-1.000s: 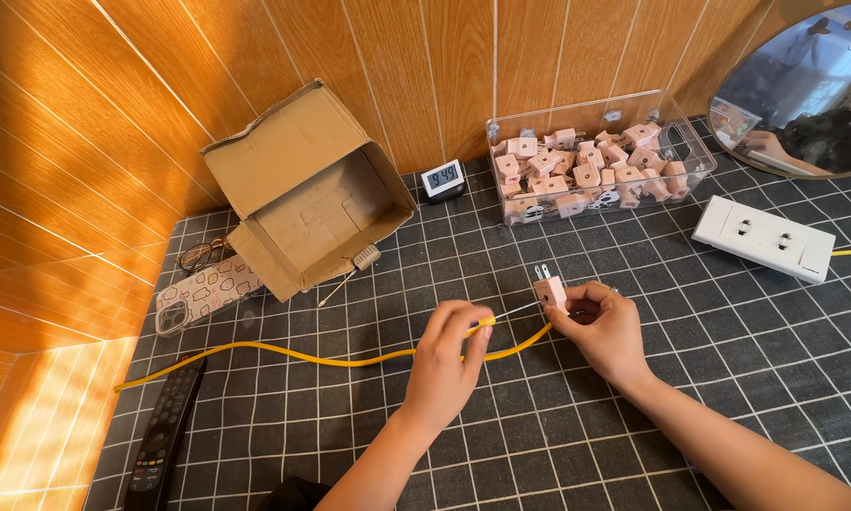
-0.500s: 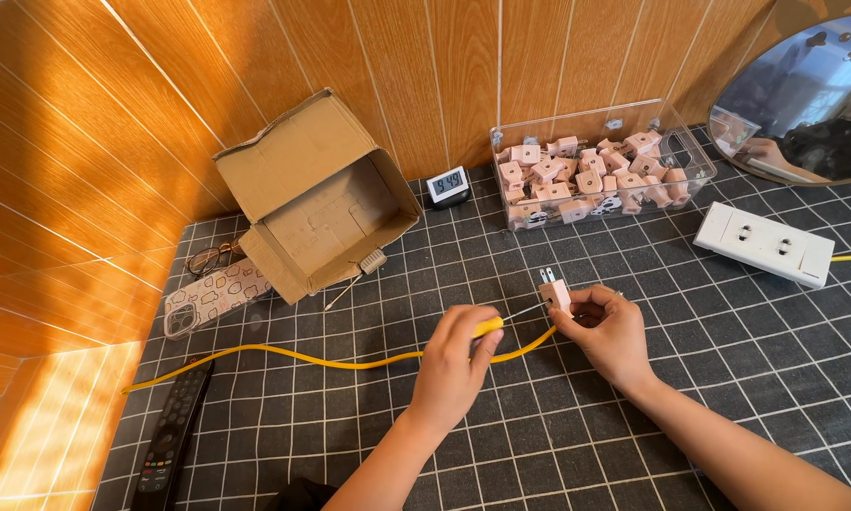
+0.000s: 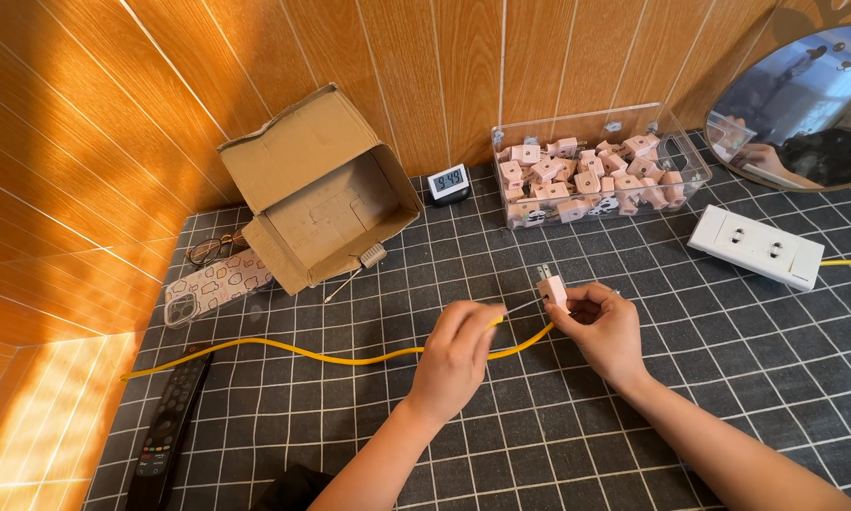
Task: The person assembles a pink electrical plug by opening the casing, inserting wires into the terminals, and tightening them with a screwdriver. They then reassemble the plug, test it on a power strip, and disassemble it again.
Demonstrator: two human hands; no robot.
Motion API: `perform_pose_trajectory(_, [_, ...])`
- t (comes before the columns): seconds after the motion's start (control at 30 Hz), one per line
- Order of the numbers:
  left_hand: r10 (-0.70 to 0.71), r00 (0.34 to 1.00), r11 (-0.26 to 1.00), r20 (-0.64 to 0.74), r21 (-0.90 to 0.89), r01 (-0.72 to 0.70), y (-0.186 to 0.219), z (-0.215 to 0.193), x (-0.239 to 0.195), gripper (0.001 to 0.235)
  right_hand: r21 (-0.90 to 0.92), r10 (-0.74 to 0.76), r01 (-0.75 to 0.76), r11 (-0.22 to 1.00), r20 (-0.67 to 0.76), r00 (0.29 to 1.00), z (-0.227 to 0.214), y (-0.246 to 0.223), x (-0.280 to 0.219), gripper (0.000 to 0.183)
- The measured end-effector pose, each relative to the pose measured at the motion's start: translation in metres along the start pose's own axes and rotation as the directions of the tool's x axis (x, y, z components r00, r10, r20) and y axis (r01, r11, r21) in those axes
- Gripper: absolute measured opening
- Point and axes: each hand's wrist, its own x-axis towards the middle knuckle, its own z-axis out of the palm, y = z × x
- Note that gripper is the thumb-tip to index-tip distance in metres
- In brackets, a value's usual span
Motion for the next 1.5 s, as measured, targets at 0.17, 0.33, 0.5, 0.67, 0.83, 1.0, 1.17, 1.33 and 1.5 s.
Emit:
perform_pose_trajectory(0.17, [-0.230, 0.971, 0.973, 0.070, 0.022, 0.229, -0.013, 0.001, -0.006, 0.032, 0.025, 0.015, -0.015, 1.000, 0.002, 1.000, 0.001, -0.009, -0.001, 0.032])
perform_pose_trajectory(0.33, [-0.296, 0.950, 0.953, 0.104, -0.031, 0.300, -0.020, -0.001, -0.007, 0.021, 0.055, 0.025, -0.026, 0.998, 0.015, 1.000, 0.001, -0.014, -0.006, 0.032])
perform_pose_trajectory(0.5, [-0.108, 0.992, 0.991, 0.061, 0.083, 0.102, -0.013, -0.008, -0.001, 0.013, 0.083, 0.067, -0.070, 0.994, 0.040, 0.997, -0.005, -0.020, -0.003, 0.031])
perform_pose_trajectory(0.67, [-0.087, 0.994, 0.980, 0.065, 0.187, 0.073, -0.046, -0.004, -0.006, 0.018, 0.188, 0.133, -0.152, 0.970, 0.108, 0.985, -0.003, 0.008, 0.012, 0.032])
perform_pose_trajectory(0.83, [-0.416, 0.888, 0.855, 0.195, 0.418, 0.308, -0.075, -0.005, -0.014, 0.021, 0.472, 0.229, -0.333, 0.816, 0.265, 0.937, -0.008, 0.005, 0.015, 0.036])
perform_pose_trajectory(1.0, [-0.245, 0.956, 0.914, 0.164, 0.368, 0.171, -0.051, -0.006, -0.005, 0.020, 0.576, 0.190, -0.422, 0.700, 0.419, 0.888, -0.014, -0.005, 0.014, 0.037])
perform_pose_trajectory(1.17, [0.146, 0.971, 0.989, 0.189, -0.001, -0.149, 0.010, 0.001, -0.009, 0.014, 0.627, 0.086, -0.382, 0.679, 0.448, 0.890, -0.019, 0.005, 0.019, 0.040])
perform_pose_trajectory(1.33, [0.295, 0.720, 0.953, 0.628, -0.247, -0.175, 0.028, 0.016, -0.034, 0.024, 0.693, -0.333, -0.645, 0.323, 0.721, 0.608, -0.031, -0.003, 0.016, 0.044])
perform_pose_trajectory(1.5, [0.054, 0.810, 0.994, 0.584, -0.108, 0.011, 0.020, 0.013, -0.016, 0.040, 0.717, -0.409, -0.497, 0.489, 0.692, 0.595, -0.026, -0.013, 0.005, 0.028])
